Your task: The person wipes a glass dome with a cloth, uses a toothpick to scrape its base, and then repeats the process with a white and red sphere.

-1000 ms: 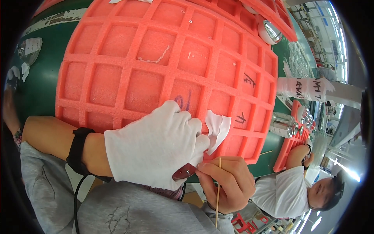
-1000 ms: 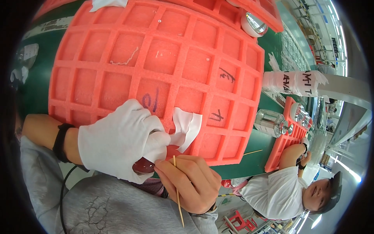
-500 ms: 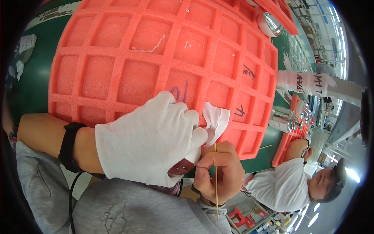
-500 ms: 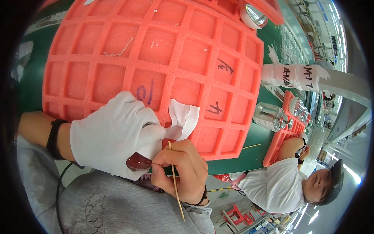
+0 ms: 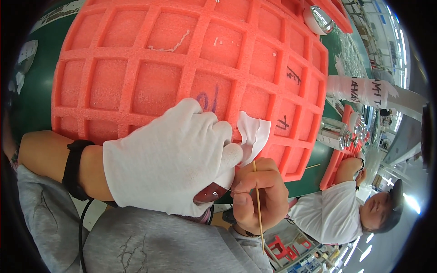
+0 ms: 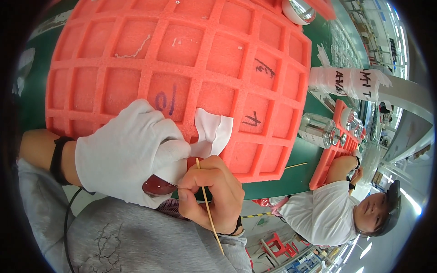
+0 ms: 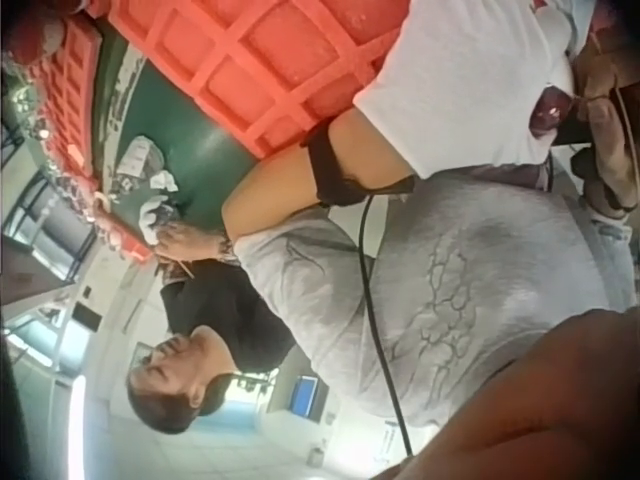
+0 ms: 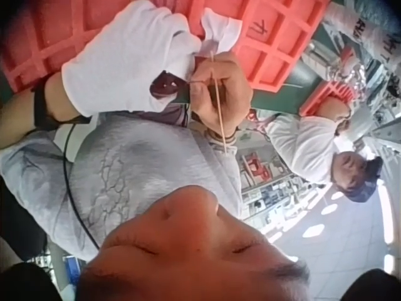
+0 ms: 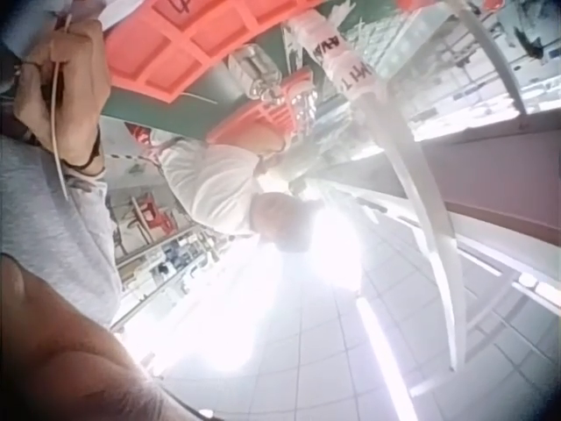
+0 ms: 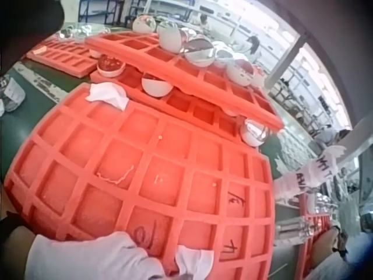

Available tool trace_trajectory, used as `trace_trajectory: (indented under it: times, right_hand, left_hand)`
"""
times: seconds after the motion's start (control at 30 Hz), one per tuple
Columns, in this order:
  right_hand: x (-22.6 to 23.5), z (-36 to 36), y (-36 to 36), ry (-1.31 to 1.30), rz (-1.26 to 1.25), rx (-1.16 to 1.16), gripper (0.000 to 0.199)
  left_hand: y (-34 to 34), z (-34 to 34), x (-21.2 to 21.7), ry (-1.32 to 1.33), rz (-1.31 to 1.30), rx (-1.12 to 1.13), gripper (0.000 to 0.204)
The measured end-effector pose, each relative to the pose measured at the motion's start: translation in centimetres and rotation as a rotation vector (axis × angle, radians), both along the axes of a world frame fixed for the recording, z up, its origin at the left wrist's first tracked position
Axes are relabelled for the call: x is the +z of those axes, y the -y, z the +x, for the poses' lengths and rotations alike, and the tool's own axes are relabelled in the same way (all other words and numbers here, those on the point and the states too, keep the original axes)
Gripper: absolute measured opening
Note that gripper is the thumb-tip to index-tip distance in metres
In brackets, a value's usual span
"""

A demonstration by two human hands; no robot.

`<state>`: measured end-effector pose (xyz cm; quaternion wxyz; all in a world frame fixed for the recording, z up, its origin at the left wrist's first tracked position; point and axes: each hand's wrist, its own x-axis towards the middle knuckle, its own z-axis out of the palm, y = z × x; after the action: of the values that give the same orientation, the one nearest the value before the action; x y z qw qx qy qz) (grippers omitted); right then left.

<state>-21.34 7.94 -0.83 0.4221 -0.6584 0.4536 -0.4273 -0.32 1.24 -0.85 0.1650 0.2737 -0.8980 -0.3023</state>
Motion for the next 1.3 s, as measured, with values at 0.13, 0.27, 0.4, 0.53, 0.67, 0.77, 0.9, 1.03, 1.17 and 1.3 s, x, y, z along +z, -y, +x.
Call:
trace_trajectory:
  times: [0.13, 0.27, 0.4, 0.53, 0.67, 0.77, 0.9, 1.03, 1.17, 1.3]
  right_hand:
    - [-0.7, 0.2, 0.1, 0.004, -0.115, -0.018, 0.018]
    - [-0.4, 0.3, 0.6, -0.076, -0.22, 0.002, 0.021]
    - [0.2, 0.6, 0.7, -0.085, -0.239, 0.047, 0.023]
    - [0.3, 1.1, 0.4, -0.055, -0.216, -0.006, 0.026]
    - [0.7, 1.5, -0.1, 0.079, -0.077, -0.06, 0.028]
    - [0.9, 1.6, 0.3, 0.085, -0.078, -0.039, 0.028]
    - [1.2, 2.5, 0.8, 0.161, -0.044, -0.066, 0.026]
    - [1.7, 3.1, 1.0, 0.234, 0.018, -0.089, 0.024]
    - [1.3, 2.8, 1.4, 0.25, -0.078, -0.083, 0.022]
    - [1.8, 2.1, 1.8, 0.233, -0.155, -0.077, 0.021]
  left_hand:
    - [0.0, 0.0, -0.1, 0.008, 0.005, -0.009, 0.052]
    - [0.1, 0.0, 0.1, 0.033, 0.004, -0.015, 0.054]
    - [0.1, 0.0, 0.2, 0.059, 0.018, -0.027, 0.057]
    - [0.1, 0.1, 0.1, 0.063, 0.032, -0.041, 0.063]
    - [0.1, 0.1, 0.0, 0.062, 0.006, -0.036, 0.068]
    - [0.0, 0.1, 0.0, 0.043, -0.034, -0.011, 0.071]
    - [0.1, 0.1, -0.1, 0.102, -0.03, -0.036, 0.066]
    - [0.2, 0.1, -0.2, 0.115, 0.009, -0.042, 0.063]
    - [0.0, 0.1, -0.3, 0.093, -0.006, -0.018, 0.056]
    - [-0.3, -0.1, -0.4, 0.046, -0.084, 0.02, 0.049]
